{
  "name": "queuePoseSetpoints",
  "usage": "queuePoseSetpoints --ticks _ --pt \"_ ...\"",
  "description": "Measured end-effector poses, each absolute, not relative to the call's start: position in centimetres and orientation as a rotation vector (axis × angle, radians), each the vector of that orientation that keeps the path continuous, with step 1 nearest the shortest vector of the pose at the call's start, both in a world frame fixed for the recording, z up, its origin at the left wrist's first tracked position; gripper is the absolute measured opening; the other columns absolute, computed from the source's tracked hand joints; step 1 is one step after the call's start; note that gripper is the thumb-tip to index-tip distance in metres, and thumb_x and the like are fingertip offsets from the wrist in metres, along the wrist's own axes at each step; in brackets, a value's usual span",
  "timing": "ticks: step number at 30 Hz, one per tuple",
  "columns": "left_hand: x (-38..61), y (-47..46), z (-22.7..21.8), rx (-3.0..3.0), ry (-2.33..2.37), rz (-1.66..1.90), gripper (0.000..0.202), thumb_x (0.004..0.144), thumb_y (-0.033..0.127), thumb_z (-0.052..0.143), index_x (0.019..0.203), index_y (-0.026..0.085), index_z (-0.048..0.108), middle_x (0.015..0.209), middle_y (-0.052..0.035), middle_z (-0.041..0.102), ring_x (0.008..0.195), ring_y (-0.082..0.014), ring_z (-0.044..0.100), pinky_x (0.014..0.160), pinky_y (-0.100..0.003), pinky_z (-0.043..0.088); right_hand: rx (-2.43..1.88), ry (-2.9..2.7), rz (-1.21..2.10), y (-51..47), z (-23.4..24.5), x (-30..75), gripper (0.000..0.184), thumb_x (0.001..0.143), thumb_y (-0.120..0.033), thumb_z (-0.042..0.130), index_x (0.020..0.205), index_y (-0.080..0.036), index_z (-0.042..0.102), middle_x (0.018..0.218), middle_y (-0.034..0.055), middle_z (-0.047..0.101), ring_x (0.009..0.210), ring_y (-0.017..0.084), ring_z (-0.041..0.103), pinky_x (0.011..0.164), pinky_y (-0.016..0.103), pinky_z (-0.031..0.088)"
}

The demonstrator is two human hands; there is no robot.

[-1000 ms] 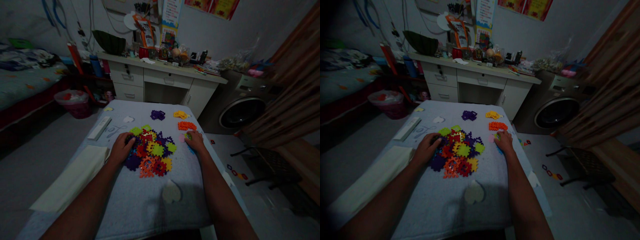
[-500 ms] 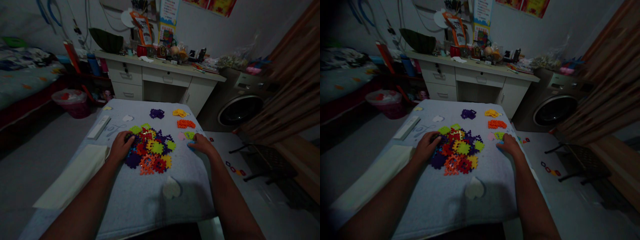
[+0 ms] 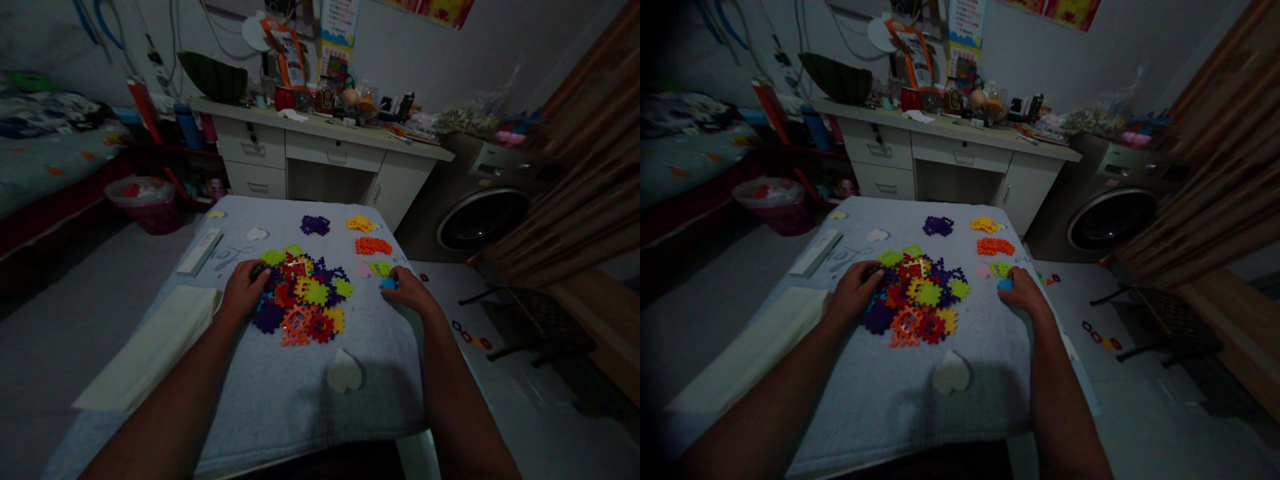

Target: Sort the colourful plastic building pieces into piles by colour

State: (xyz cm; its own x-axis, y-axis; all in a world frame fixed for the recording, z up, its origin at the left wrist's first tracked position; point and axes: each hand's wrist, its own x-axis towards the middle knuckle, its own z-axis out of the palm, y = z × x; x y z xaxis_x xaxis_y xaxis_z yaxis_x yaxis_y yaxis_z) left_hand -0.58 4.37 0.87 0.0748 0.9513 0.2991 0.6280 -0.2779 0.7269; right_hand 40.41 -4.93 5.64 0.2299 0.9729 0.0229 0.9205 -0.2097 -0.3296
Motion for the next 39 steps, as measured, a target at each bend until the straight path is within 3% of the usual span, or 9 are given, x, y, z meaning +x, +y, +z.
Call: queuePoseSetpoints --ticks 19,25,29,33,39 --pt "-0.7 4.7 0.4 1.949 1.55 1.082 0.04 0.086 0.05 0.05 0.107 0.019 0.064 0.109 -0.0093 0.063 0.106 -0.0264 0.06 0.099 -0.042 0.047 -2.284 -1.859 0.225 -4.7 5.7 39.3 0.039 0.071 -0.038 0.075 0.101 -0.017 0.061 0.102 0.0095 0.06 0.095 0.023 0.057 0.082 0.032 0.043" --pt "-0.6 4.7 0.4 1.963 1.538 1.084 0.039 0.086 0.048 0.05 0.107 0.019 0.065 0.109 -0.0091 0.064 0.105 -0.0259 0.06 0.098 -0.042 0.047 -1.842 -2.101 0.424 -3.9 7.3 34.2 0.02 0.079 -0.025 0.068 0.097 -0.018 0.062 0.101 0.0069 0.062 0.09 0.019 0.057 0.083 0.031 0.043" --pt "-0.5 4.6 0.6 1.945 1.537 1.084 0.038 0.085 0.048 0.051 0.106 0.019 0.065 0.109 -0.0092 0.064 0.105 -0.026 0.06 0.098 -0.042 0.047 -1.821 -2.166 0.388 -3.3 6.2 31.5 0.021 0.078 -0.017 0.064 0.098 -0.016 0.061 0.1 0.0083 0.063 0.094 0.02 0.055 0.087 0.033 0.04" --pt "-0.5 4.6 0.8 1.938 1.532 1.086 0.038 0.085 0.048 0.05 0.105 0.018 0.064 0.109 -0.0097 0.064 0.106 -0.0269 0.06 0.099 -0.043 0.046 -1.889 -2.073 0.379 -3.0 4.6 30.9 0.017 0.075 -0.015 0.062 0.091 -0.018 0.058 0.089 0.0043 0.061 0.083 0.018 0.052 0.077 0.03 0.038" --pt "-0.5 4.7 0.7 1.959 1.531 1.093 0.036 0.085 0.047 0.051 0.104 0.019 0.064 0.107 -0.0088 0.064 0.105 -0.0264 0.06 0.099 -0.043 0.046 -1.779 -1.814 0.637 -2.8 3.6 31.7 0.027 0.066 -0.016 0.066 0.092 -0.019 0.057 0.081 -0.0023 0.053 0.071 0.013 0.048 0.065 0.025 0.036"
